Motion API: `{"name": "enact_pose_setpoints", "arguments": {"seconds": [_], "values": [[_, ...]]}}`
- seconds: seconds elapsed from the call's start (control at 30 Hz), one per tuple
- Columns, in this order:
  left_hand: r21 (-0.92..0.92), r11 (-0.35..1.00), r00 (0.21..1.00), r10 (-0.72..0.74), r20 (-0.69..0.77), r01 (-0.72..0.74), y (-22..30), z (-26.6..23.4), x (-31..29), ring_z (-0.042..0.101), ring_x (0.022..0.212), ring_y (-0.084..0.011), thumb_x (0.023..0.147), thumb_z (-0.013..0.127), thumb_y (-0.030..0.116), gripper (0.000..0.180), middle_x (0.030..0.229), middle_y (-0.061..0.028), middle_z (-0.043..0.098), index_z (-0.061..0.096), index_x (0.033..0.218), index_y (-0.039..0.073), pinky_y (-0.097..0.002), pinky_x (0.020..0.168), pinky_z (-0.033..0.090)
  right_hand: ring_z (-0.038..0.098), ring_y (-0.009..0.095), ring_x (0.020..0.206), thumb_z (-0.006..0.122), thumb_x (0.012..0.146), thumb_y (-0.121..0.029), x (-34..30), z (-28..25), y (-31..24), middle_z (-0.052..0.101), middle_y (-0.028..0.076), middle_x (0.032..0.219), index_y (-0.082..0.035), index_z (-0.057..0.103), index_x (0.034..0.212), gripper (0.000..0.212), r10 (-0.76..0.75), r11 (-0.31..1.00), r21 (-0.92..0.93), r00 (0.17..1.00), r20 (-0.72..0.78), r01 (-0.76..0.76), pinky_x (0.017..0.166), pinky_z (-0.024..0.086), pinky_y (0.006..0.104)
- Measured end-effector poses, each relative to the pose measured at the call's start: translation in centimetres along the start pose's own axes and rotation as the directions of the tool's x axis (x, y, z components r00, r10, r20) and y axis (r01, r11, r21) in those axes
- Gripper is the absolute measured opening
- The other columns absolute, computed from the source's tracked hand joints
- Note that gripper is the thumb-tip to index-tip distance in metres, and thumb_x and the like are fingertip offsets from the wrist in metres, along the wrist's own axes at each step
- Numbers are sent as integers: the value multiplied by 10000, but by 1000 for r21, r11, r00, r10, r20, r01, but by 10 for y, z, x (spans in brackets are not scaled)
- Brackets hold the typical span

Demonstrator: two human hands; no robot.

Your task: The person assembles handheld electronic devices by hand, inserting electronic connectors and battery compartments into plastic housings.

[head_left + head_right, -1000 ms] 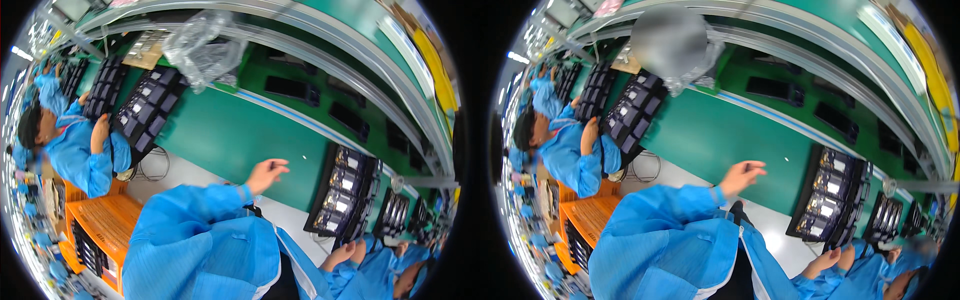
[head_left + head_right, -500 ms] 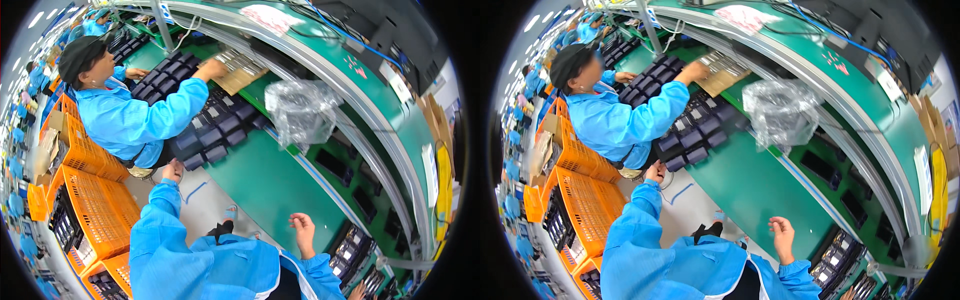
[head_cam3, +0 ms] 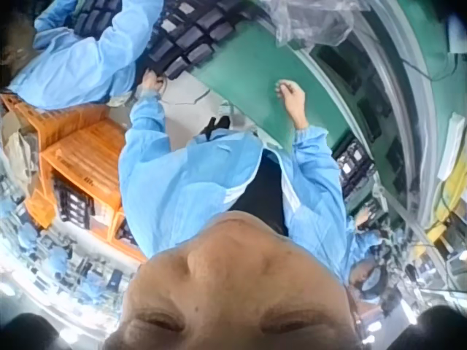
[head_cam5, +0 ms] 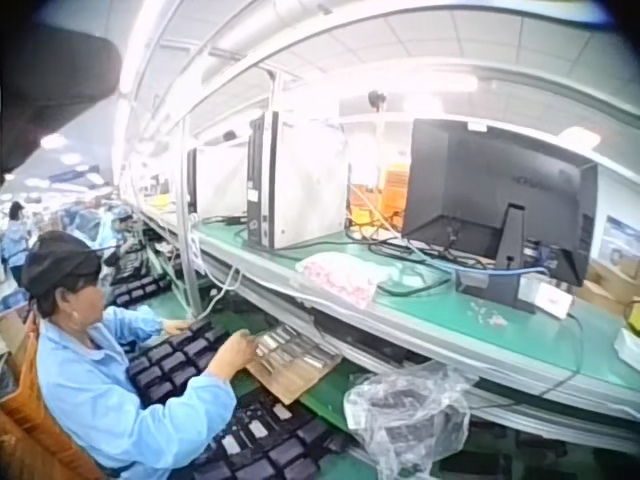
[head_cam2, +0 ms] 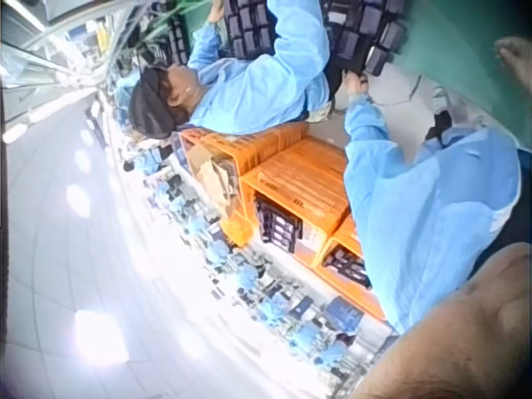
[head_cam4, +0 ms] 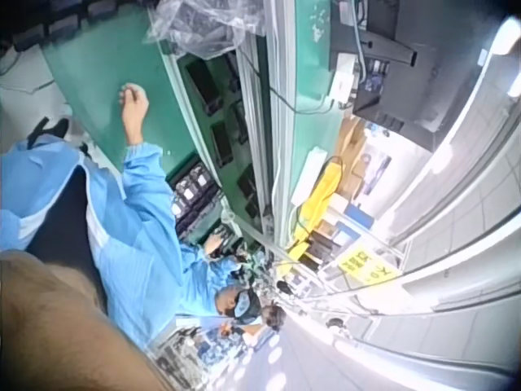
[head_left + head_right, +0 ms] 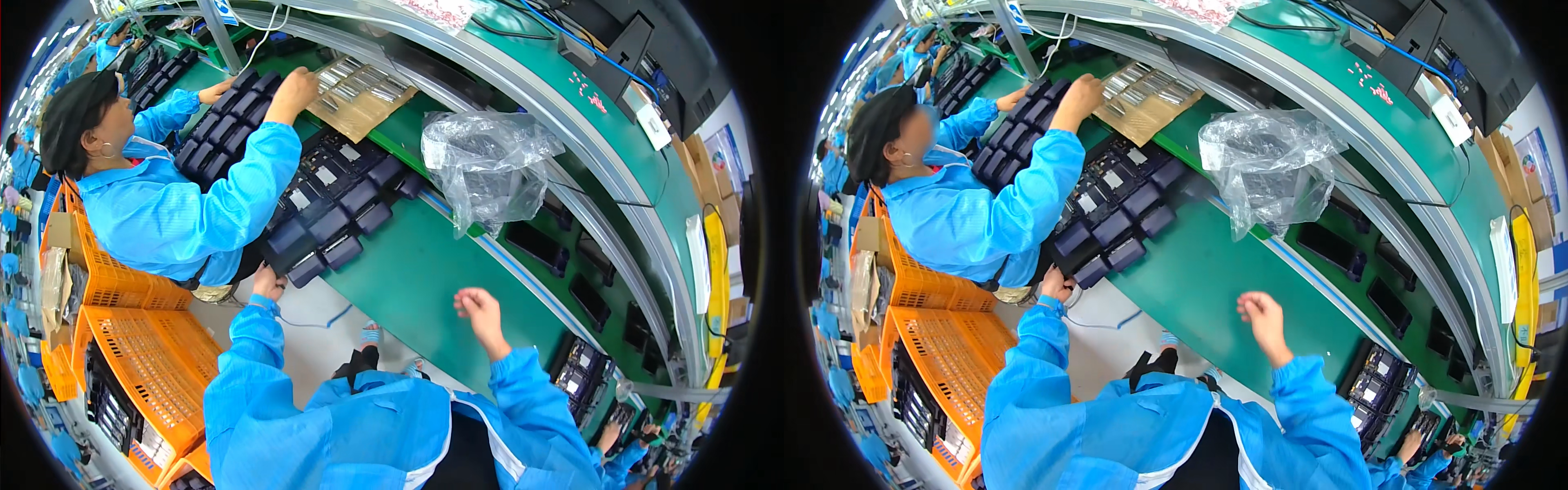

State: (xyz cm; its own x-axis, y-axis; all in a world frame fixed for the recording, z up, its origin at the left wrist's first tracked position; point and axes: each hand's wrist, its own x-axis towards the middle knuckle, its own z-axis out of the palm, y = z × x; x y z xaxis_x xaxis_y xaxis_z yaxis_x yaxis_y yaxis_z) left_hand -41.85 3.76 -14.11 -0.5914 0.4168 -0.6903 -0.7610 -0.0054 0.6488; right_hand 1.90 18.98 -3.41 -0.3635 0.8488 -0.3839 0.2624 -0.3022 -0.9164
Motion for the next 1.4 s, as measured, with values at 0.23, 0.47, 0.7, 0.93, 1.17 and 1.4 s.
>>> {"name": "enact_pose_setpoints", "arguments": {"seconds": [0.23,0.47,0.7,0.93,1.17,1.4], "values": [[263,942,976,182,122,-209,11,1,-19,404,448,-112,820,469,26,148,718,-53,549,521,949,78,-224,357,269,444,213,1122,524,877,-259,134,68,-16,432,121,1263,-36,363,1274,483,22,996,88,1000,-3,-22,836,420,354],[329,941,994,100,-39,-82,-18,-21,-61,380,394,-113,803,472,29,97,585,-43,488,500,886,70,-260,338,245,280,219,1259,575,829,-370,188,105,-30,298,75,1379,-81,250,1354,682,31,931,365,997,-65,-5,975,263,456],[341,940,999,36,-32,-23,-30,-46,-96,362,406,-91,801,464,-10,167,593,-11,497,536,919,85,-251,361,223,529,188,975,572,846,-357,234,98,-25,549,90,1099,-31,518,1173,465,63,941,312,974,217,-131,796,436,362],[356,932,997,70,18,-72,-35,-54,-98,352,438,-73,801,506,11,132,599,17,478,557,905,75,-230,385,243,562,164,849,550,836,-253,221,108,-41,607,45,939,-46,591,1031,287,143,977,-193,953,267,-92,687,423,326],[387,917,995,87,41,-96,-35,-57,-106,379,456,-87,784,524,25,101,601,-7,483,566,875,35,-240,393,275,542,136,856,517,815,-149,202,113,-39,612,68,936,17,583,1029,279,-36,978,-182,938,344,104,748,398,260],[543,829,991,94,100,-133,-57,-75,-144,382,450,-86,767,499,-1,154,593,-9,482,571,900,22,-245,389,272,537,158,846,555,793,-102,125,66,-3,612,83,931,43,584,1022,273,-36,993,-105,977,212,59,773,404,278]]}}
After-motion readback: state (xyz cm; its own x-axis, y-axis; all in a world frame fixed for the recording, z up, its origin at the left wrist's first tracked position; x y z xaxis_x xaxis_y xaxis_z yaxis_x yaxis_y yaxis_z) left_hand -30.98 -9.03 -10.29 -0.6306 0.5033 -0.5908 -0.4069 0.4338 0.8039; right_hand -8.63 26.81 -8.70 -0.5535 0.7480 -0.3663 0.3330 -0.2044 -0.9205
